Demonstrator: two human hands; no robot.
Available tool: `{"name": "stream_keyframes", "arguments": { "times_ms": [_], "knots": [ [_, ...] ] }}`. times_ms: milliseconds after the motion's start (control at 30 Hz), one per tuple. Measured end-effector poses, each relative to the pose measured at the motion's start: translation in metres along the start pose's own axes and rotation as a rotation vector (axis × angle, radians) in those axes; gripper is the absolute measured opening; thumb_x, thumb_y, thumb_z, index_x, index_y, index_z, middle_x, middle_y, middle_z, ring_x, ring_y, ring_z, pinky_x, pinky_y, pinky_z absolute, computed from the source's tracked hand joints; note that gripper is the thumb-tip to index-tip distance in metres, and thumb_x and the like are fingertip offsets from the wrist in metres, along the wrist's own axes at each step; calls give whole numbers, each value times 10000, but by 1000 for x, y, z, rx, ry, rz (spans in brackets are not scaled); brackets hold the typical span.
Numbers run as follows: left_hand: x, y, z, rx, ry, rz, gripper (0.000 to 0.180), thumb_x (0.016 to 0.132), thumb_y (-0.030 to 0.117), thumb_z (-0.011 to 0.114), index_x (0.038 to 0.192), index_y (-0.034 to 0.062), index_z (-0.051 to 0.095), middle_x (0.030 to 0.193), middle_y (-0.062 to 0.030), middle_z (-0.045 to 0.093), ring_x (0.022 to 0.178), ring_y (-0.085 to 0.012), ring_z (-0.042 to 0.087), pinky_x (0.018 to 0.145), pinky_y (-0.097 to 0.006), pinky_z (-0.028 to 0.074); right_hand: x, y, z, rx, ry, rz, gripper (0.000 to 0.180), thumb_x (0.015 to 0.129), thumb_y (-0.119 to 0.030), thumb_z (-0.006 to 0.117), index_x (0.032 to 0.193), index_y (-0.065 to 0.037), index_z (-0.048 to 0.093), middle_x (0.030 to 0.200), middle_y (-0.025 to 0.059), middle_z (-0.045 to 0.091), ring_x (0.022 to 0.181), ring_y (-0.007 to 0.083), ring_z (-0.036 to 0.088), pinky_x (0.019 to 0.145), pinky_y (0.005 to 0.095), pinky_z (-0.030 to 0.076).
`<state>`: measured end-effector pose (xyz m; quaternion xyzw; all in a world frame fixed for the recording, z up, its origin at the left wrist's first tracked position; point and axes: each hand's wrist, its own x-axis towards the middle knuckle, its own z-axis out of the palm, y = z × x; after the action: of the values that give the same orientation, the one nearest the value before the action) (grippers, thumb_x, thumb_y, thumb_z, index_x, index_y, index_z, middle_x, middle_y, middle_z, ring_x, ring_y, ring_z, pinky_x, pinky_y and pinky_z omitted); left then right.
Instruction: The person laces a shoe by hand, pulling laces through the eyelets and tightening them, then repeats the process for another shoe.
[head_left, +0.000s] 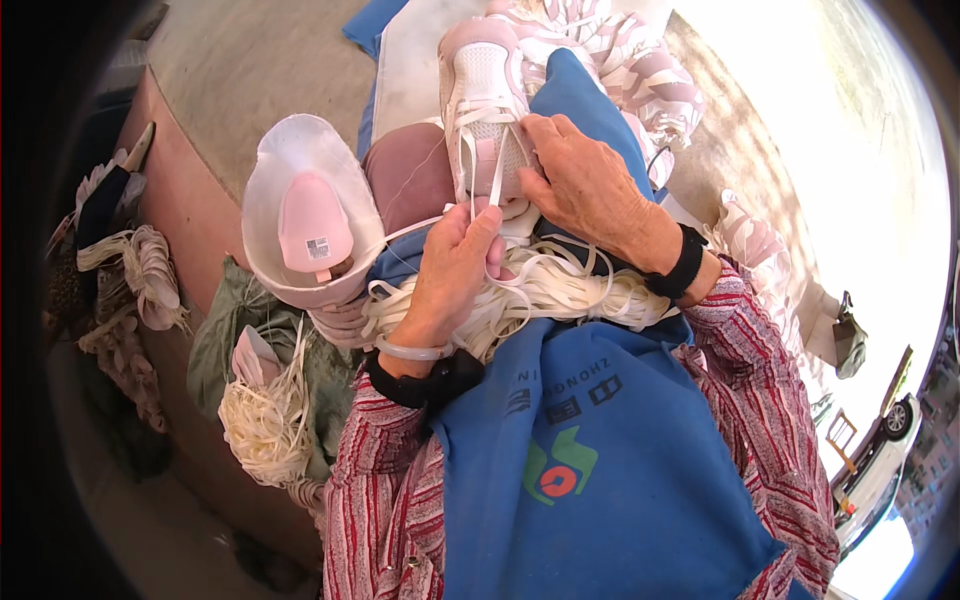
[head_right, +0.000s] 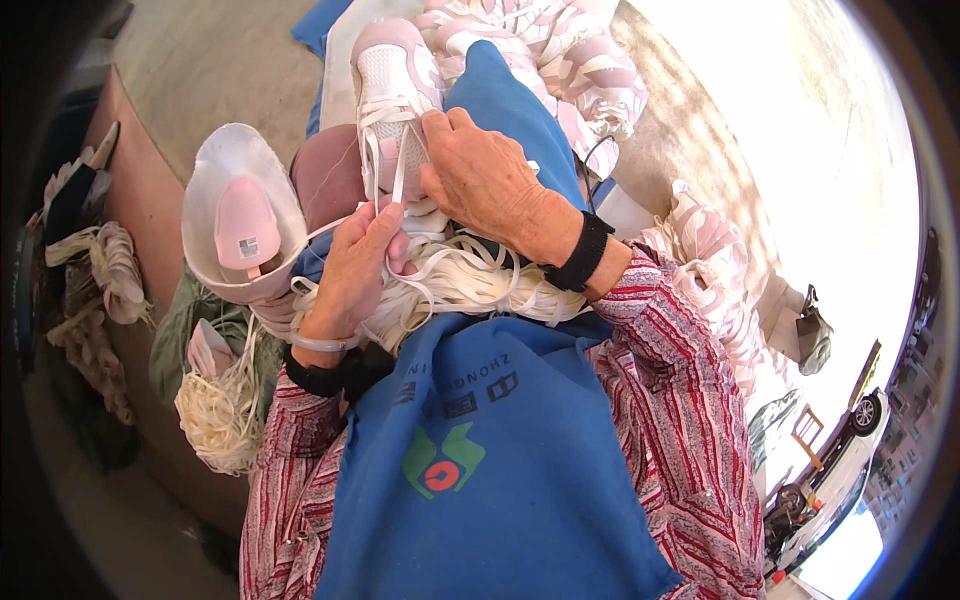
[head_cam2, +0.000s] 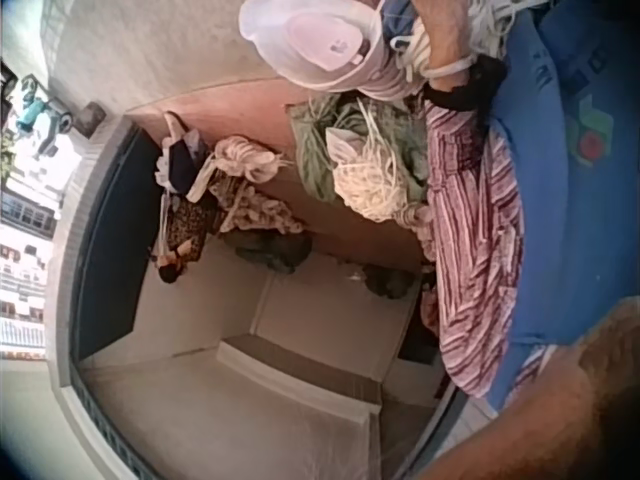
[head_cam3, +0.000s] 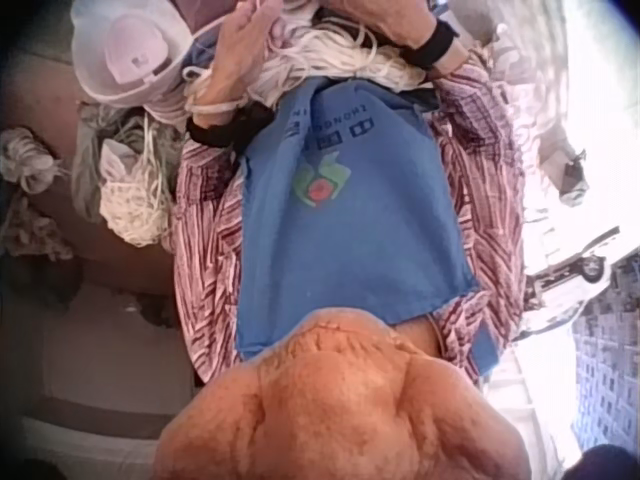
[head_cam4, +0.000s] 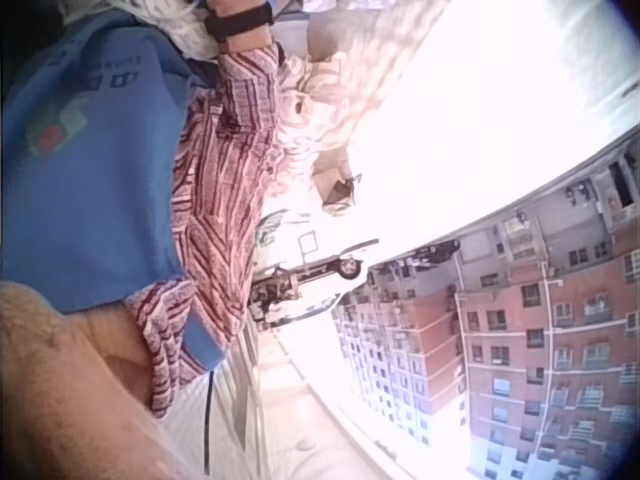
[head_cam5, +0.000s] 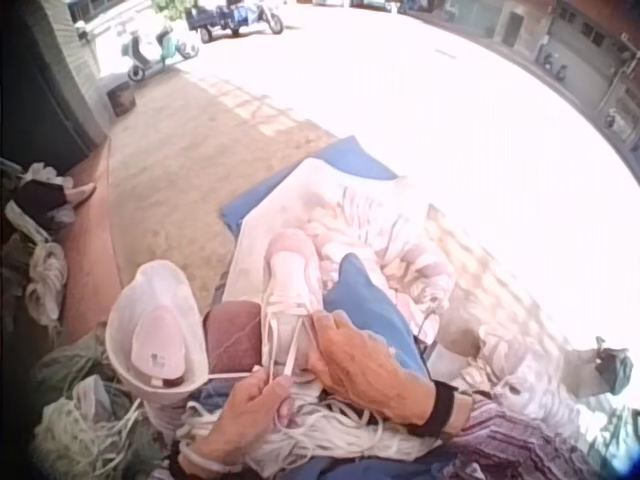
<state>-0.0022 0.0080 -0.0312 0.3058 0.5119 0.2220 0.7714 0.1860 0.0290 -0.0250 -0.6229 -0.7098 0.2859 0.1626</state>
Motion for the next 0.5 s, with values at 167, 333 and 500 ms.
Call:
{"name": "stream_keyframes", "arguments": {
  "times_ms": [167, 333, 500],
  "knots": [
    [1, -6, 18, -354, 76, -37, 193, 993, 253, 536, 1050, 68, 529, 647, 31, 475, 540, -70, 441, 528, -249, 446, 17, 30, 8, 290, 193, -188, 347, 831, -111, 573, 1146, 33, 576, 950, 205, 640, 800, 317, 639, 734, 381, 509],
    [15, -17, 14, -779, -32, -91, 111, 998, 224, 531, 972, 119, 508, 590, 75, 454, 482, -40, 404, 478, -203, 399, 16, 26, -2, 305, 73, -32, 381, 803, -114, 581, 1163, 10, 591, 781, 105, 628, 686, 194, 591, 660, 319, 484],
    [16, -23, 22, -741, 6, -58, 127, 951, 212, 606, 1024, 177, 508, 645, 64, 476, 458, -33, 376, 436, -212, 353, 16, 29, -1, 375, 64, -7, 386, 805, -137, 606, 1172, -17, 588, 815, 89, 624, 690, 171, 580, 648, 303, 476]
  ]
}}
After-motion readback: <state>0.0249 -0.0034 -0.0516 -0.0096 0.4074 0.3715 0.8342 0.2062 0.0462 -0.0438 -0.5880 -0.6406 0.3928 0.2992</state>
